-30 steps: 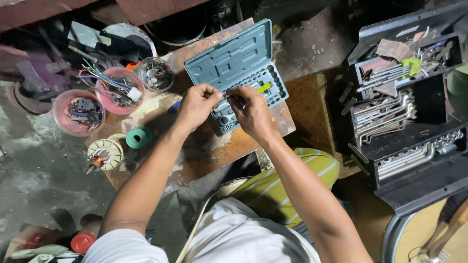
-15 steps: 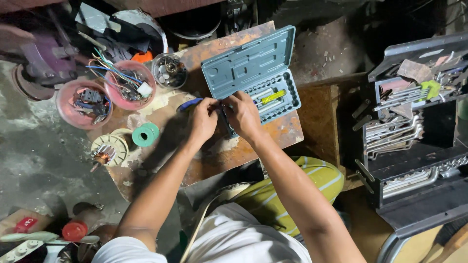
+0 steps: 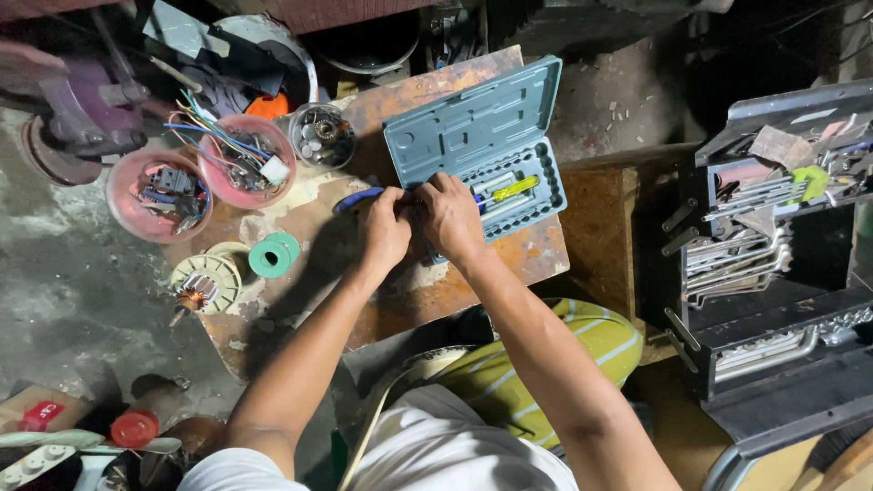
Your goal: Sorting and organizing small mechanical parts and sockets into a tool case and a tray
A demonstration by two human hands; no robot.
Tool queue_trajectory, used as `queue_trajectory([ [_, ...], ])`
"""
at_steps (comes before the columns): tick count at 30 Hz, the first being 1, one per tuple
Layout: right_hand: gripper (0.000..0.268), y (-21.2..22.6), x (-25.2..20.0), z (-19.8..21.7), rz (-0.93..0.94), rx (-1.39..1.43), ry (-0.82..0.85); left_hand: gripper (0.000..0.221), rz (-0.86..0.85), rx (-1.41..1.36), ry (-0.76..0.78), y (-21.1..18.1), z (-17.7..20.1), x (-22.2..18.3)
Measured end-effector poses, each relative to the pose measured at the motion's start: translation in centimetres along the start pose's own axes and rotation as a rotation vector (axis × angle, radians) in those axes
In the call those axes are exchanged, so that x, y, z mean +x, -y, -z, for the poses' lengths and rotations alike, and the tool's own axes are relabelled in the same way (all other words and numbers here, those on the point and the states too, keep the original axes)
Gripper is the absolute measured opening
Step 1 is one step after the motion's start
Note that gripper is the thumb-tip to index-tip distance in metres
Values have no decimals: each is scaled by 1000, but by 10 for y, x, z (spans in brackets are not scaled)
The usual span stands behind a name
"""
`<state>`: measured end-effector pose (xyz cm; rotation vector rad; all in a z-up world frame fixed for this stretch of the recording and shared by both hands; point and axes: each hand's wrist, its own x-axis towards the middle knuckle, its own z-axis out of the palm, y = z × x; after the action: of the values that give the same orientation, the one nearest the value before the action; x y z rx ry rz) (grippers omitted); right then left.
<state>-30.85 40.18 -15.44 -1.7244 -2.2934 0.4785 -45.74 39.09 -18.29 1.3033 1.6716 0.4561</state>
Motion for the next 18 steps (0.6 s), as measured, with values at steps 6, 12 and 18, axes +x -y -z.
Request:
queue_trajectory([
  [6,13,6,-1,14,-26,63,-11,15,-30,4,-23,-13,3,-5],
  [12,12,-12,-5,-6,-125,97,-81,13,-37,41,-96,-7,-9,3],
  [18,13,-17,-1,-11,-158,112,-98,11,34,45,-101,-9,-13,10],
])
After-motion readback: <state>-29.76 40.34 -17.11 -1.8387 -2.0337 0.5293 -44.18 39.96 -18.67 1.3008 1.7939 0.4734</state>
